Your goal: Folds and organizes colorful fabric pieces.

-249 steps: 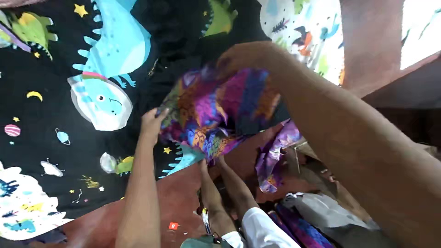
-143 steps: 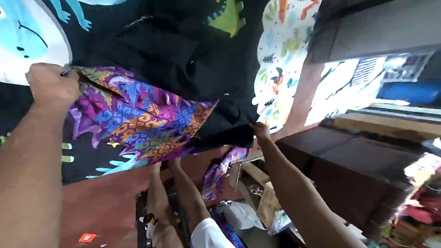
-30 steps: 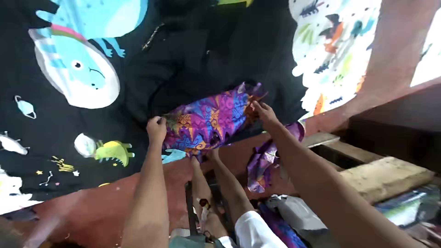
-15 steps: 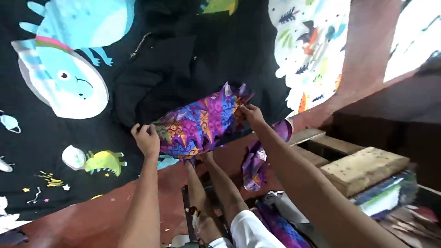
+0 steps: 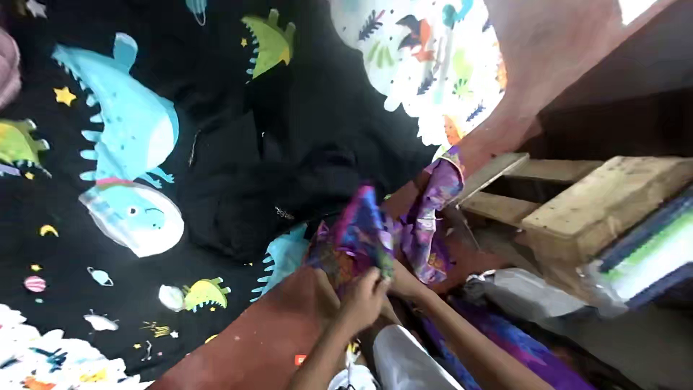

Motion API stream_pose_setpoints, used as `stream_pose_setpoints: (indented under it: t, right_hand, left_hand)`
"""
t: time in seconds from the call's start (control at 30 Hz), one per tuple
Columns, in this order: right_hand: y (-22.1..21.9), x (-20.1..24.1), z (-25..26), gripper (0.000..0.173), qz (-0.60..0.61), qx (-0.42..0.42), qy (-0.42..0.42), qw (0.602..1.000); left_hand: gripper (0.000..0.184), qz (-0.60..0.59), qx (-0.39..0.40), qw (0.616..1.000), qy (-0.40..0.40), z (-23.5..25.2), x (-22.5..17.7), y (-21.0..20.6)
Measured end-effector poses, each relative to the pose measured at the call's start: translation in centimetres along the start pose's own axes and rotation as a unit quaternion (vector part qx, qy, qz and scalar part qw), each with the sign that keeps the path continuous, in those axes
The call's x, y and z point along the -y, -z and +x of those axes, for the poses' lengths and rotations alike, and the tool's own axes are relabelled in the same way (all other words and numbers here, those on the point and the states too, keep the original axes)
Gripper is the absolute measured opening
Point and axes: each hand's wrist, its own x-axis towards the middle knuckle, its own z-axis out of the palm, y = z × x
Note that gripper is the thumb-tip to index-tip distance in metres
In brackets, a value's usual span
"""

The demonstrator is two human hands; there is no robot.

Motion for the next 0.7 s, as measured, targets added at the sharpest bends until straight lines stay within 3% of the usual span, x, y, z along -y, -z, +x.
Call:
stream_pose_setpoints:
  t: [0.07,0.13,0.17,0.23,0.3,0.33,0.4,0.5,0.6,0.7]
  right_hand:
    - [0.4,1.0,-3.3,0.050,0.082,-0.118,-0.079,0.986]
    - [1.0,1.2,-5.7,0.044,0.155,-0.218,-0.112,0.957]
    - [1.3,1.0,-6.7,0.047,0.191,-0.252,-0.123,0.941]
    - [2.3,2.1,-8.5,0.047,0.274,-0.302,-0.123,0.905]
    - [3.1,4.1,-10.0,0.040,0.407,-0.318,-0.096,0.851]
    - [3.5,5.1,-10.9,0.044,0.460,-0.304,-0.076,0.831]
    - [4.0,6.6,-12.5,0.052,0.533,-0.282,-0.042,0.796]
    - [3.7,6.8,-14.2,0.043,0.618,-0.285,0.010,0.732]
    - [2.7,6.6,-15.1,0.030,0.675,-0.327,0.012,0.661]
    - [0.5,5.3,-16.0,0.034,0.667,-0.325,-0.036,0.670]
  left_hand:
    - [0.033,0.019,0.053,0.997,-0.048,0.0,-1.8,-1.3]
    - [0.035,0.025,0.020,0.995,-0.091,0.0,-3.1,-2.5]
    - [0.049,0.036,-0.005,0.992,-0.124,0.1,-3.5,-2.9]
    - [0.097,0.098,-0.012,0.979,-0.180,1.0,-3.7,-3.3]
    - [0.123,0.187,0.030,0.968,-0.167,1.5,-3.9,-3.3]
    - [0.119,0.218,0.053,0.963,-0.147,1.4,-4.2,-3.3]
    - [0.089,0.232,0.069,0.961,-0.133,0.6,-5.2,-3.2]
    - [0.053,0.195,0.018,0.954,-0.226,0.7,-4.1,-3.3]
    - [0.044,0.213,0.031,0.940,-0.264,1.1,-3.9,-2.3]
    - [0.044,0.270,0.084,0.922,-0.264,-0.2,-6.5,-0.1]
